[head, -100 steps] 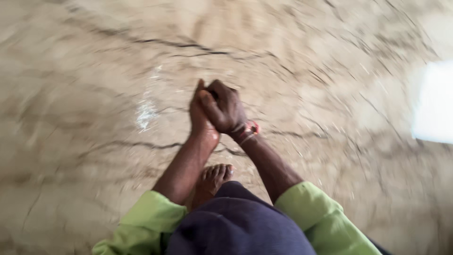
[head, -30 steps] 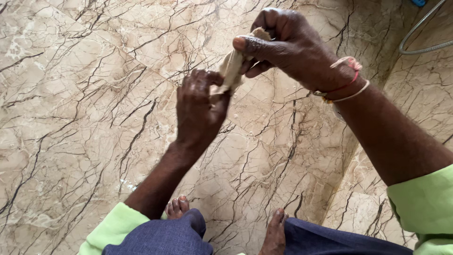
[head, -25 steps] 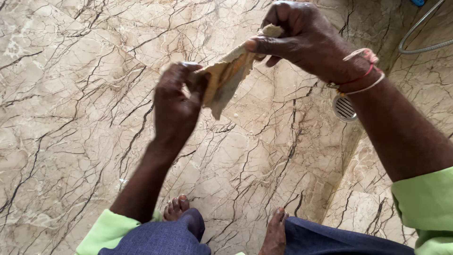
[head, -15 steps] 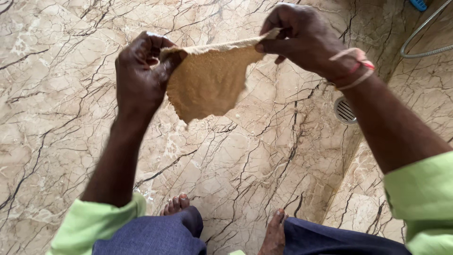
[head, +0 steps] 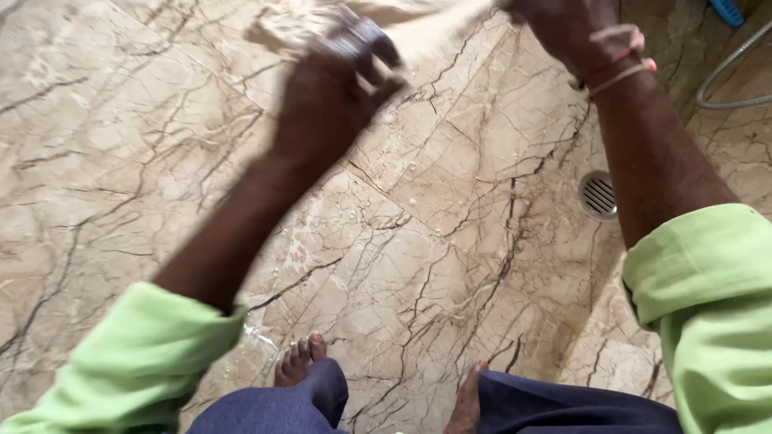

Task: The person scrubs a marble-patterned bathroom floor using a cloth and water. They wipe around a toilet base, a floor drain, and a bucket, repeatedly wringing out the cloth to clean the surface.

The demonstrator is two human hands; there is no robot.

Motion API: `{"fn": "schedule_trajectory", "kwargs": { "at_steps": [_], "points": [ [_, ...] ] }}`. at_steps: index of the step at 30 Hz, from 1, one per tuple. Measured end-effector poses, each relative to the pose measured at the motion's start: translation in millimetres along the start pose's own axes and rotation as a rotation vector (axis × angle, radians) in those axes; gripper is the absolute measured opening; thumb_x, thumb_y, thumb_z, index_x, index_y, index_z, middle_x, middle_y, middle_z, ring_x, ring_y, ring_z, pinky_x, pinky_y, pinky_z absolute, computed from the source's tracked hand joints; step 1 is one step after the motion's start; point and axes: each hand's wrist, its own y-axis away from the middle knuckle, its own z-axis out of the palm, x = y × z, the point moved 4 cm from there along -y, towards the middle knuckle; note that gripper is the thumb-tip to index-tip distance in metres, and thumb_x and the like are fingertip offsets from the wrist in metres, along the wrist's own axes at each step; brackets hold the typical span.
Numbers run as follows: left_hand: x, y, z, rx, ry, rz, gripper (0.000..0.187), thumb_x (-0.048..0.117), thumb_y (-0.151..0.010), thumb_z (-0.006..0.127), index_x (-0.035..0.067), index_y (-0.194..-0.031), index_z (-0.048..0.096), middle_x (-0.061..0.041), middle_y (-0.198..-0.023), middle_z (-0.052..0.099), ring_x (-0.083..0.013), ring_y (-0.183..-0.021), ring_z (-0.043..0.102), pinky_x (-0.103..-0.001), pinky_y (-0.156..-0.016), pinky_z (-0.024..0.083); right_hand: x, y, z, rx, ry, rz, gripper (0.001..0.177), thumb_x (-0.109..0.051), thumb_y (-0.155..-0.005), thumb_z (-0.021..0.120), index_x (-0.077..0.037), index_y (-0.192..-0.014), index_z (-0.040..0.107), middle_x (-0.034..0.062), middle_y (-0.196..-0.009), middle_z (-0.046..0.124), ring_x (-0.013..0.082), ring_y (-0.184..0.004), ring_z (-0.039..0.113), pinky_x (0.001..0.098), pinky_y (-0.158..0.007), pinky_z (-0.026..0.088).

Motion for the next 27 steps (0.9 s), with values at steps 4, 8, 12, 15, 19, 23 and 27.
{"fn": "schedule_trajectory", "kwargs": {
  "at_steps": [4,8,12,15,19,23,27],
  "points": [
    [44.2,45.5,110.0,-0.539,0.223,-0.177,0.02,0.019,-0.109,0.055,0.008,-0.123,0.063,-0.011,-0.1,0.072,-0.0106,-0.07,0.072,-0.027,-0.058,0.059,21.2,64.6,12.2,-0.312,-0.064,0.274,0.028,-0.015,-0.092,0.079,-0.009,-0.12,0.077,0.0167,-0.12,0.072,0.0314,-0.1,0.069,0.0449,-0.08,0.057],
    [76.6,98.6,134.0,-1.036,0.257,-0.145,0.03,0.033,-0.094,0.07,0.012,-0.115,0.069,-0.009,-0.106,0.074,-0.0171,-0.09,0.07,-0.036,-0.078,0.061,27.8,99.4,33.1,-0.588,-0.08,0.478,0.03,-0.02,-0.098,0.07,-0.014,-0.128,0.07,0.0126,-0.129,0.07,0.0286,-0.111,0.068,0.0443,-0.094,0.055],
    [28.9,99.7,137.4,-1.033,0.313,-0.343,0.034,0.038,-0.091,0.068,0.014,-0.116,0.069,-0.006,-0.111,0.073,-0.0167,-0.096,0.072,-0.037,-0.086,0.063,15.5,89.8,79.1,-0.576,-0.137,0.462,0.027,-0.024,-0.102,0.066,-0.017,-0.127,0.071,0.0097,-0.122,0.075,0.0235,-0.106,0.073,0.0389,-0.092,0.059],
    [-32.4,88.5,133.2,-0.873,0.206,-0.543,0.035,0.041,-0.095,0.066,0.016,-0.119,0.069,-0.006,-0.11,0.075,-0.0178,-0.095,0.072,-0.039,-0.088,0.061,-8.1,75.8,132.4,-0.471,-0.301,0.341,0.029,-0.023,-0.099,0.063,-0.018,-0.127,0.071,0.0087,-0.124,0.074,0.0236,-0.107,0.072,0.0386,-0.09,0.061],
    [-109.9,81.9,120.8,-0.511,0.129,-0.611,0.032,0.037,-0.094,0.069,0.013,-0.114,0.072,-0.006,-0.116,0.072,-0.02,-0.095,0.072,-0.038,-0.084,0.061,-24.6,75.6,213.1,-0.47,-0.119,0.38,0.052,-0.045,-0.105,0.052,-0.025,-0.153,0.049,0.0129,-0.152,0.052,0.0327,-0.128,0.059,0.0502,-0.109,0.048],
    [-164.4,70.2,119.5,-0.281,0.004,-0.447,0.026,0.029,-0.095,0.074,0.01,-0.114,0.073,-0.01,-0.117,0.072,-0.0287,-0.109,0.067,-0.045,-0.097,0.051,-38.7,66.4,289.8,-0.388,0.019,0.305,0.073,-0.066,-0.105,0.036,-0.028,-0.165,0.02,0.007,-0.174,0.017,0.0318,-0.159,0.015,0.0579,-0.126,0.008],
    [-202.5,55.6,139.6,-0.123,-0.12,-0.428,0.029,0.025,-0.096,0.076,0.008,-0.119,0.071,-0.013,-0.128,0.068,-0.0349,-0.123,0.057,-0.05,-0.108,0.04,-74.5,43.8,326.0,-0.429,0.164,0.249,0.081,-0.076,-0.101,0.03,-0.031,-0.167,0.015,0.0096,-0.175,0.006,0.04,-0.159,-0.002,0.0648,-0.123,-0.005]
  ]
}}
